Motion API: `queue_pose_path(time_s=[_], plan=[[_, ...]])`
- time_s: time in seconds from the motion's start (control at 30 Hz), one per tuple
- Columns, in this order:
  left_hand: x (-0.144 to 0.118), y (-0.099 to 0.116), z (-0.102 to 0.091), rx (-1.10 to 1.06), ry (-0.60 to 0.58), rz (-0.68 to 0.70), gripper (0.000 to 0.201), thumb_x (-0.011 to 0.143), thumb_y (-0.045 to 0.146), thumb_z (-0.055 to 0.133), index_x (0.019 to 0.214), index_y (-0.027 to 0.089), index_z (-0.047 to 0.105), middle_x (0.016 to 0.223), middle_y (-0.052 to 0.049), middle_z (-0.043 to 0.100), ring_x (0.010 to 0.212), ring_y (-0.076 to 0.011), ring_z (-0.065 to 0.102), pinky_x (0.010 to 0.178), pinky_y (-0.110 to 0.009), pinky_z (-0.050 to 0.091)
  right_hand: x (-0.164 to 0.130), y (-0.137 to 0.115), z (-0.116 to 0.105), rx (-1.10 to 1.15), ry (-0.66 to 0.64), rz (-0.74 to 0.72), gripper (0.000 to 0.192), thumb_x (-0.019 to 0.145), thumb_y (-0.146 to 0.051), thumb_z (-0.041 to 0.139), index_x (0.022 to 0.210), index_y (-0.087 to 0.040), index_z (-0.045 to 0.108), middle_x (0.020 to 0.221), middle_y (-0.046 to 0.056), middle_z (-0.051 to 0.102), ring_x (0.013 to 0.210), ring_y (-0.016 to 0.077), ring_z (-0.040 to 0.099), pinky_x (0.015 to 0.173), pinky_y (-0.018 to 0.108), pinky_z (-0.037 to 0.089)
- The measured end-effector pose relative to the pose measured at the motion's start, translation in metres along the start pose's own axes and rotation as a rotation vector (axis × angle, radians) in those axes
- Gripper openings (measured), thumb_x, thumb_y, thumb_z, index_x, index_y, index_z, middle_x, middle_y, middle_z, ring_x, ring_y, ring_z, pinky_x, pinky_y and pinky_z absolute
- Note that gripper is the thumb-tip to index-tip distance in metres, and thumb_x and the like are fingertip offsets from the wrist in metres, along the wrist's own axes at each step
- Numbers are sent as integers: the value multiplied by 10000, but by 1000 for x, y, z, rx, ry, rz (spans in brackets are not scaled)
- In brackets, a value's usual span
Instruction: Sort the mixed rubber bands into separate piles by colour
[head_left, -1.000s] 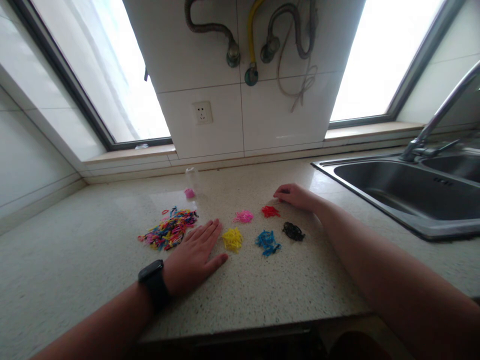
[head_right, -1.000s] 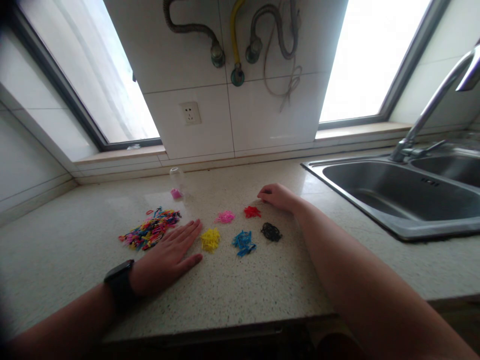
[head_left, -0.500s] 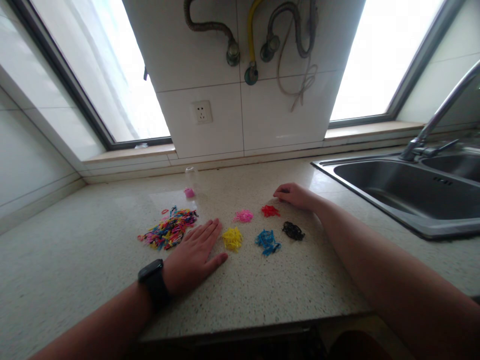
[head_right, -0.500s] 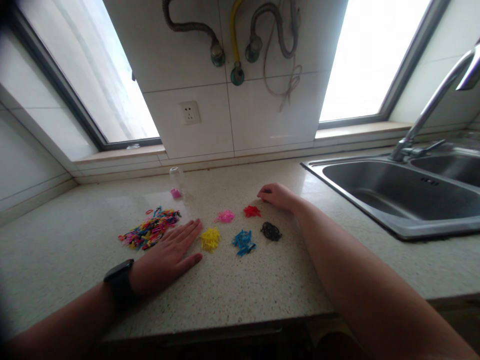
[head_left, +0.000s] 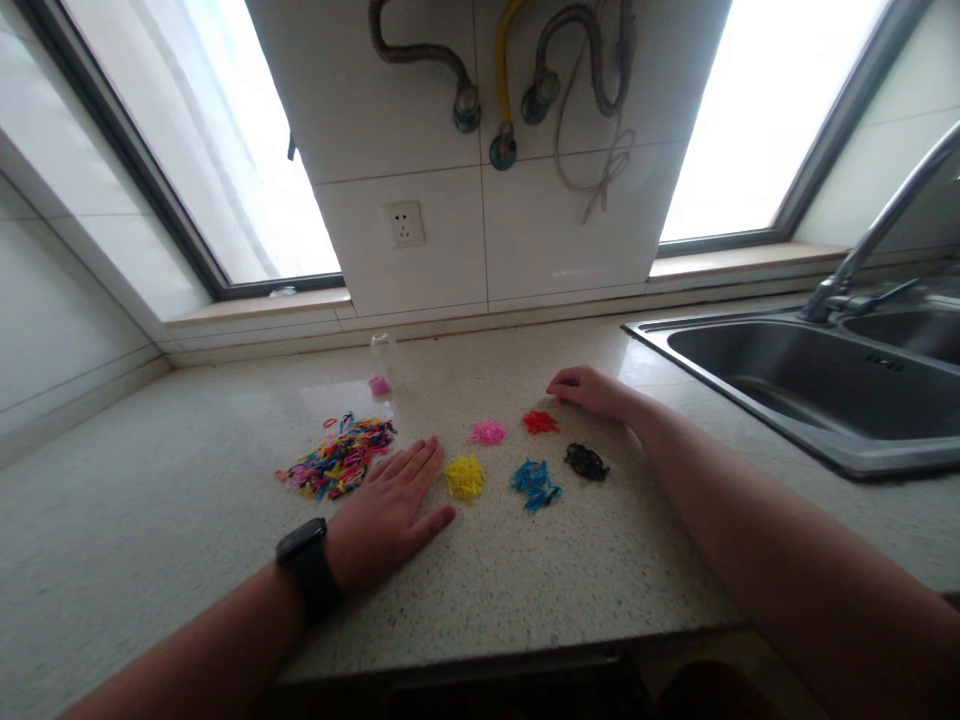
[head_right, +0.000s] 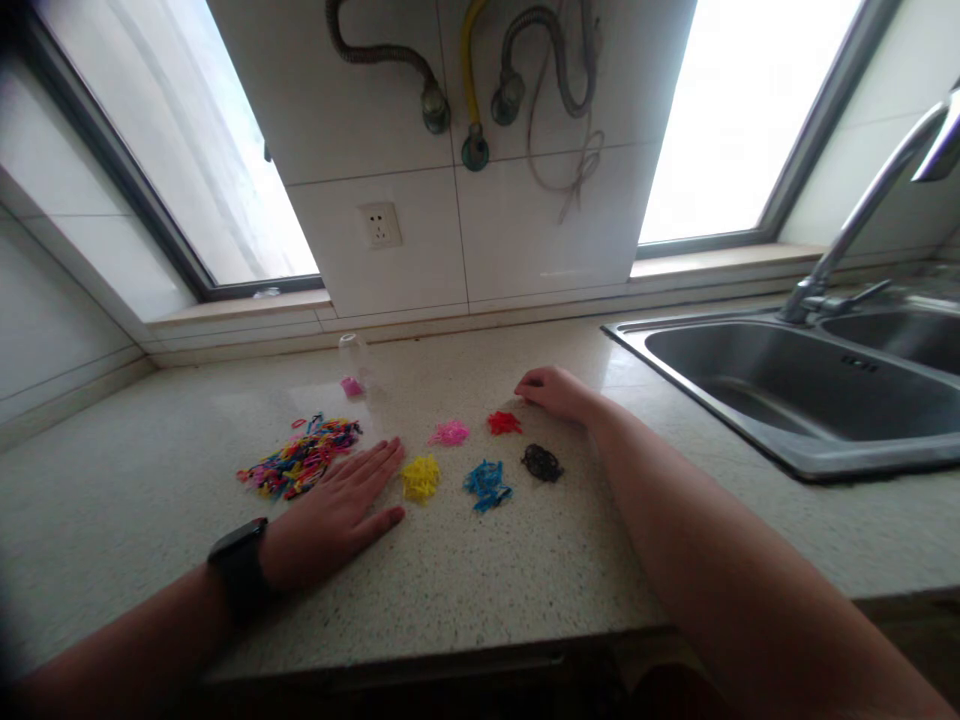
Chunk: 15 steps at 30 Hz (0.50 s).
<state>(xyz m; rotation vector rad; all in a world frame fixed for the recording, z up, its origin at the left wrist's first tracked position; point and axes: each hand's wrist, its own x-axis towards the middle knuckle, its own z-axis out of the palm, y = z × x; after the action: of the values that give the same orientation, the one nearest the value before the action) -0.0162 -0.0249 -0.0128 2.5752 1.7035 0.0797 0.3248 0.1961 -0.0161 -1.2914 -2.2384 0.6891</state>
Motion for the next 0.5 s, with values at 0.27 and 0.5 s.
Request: queue_pose_path(time_s=[0.27, 0.5], plan=[[-1, -2, 3, 12, 55, 20, 751, 965, 642, 294, 1562, 192, 214, 1614, -98, 199, 1477, -273, 229, 1184, -461, 220, -1, -1, 0, 5, 0, 5, 285, 839, -401, 588, 890, -164, 738, 748, 46, 715, 670, 169, 602, 652, 294, 454], [-1, -4, 5, 24, 45, 26, 760, 968, 636, 299, 1562, 172, 202, 1617, -106, 184, 1481, -272, 217, 1187, -465, 217, -2, -5, -1, 13, -1, 15, 272, 840, -388, 587, 885, -163, 733, 753, 46, 715, 669, 163, 599, 652, 289, 450]])
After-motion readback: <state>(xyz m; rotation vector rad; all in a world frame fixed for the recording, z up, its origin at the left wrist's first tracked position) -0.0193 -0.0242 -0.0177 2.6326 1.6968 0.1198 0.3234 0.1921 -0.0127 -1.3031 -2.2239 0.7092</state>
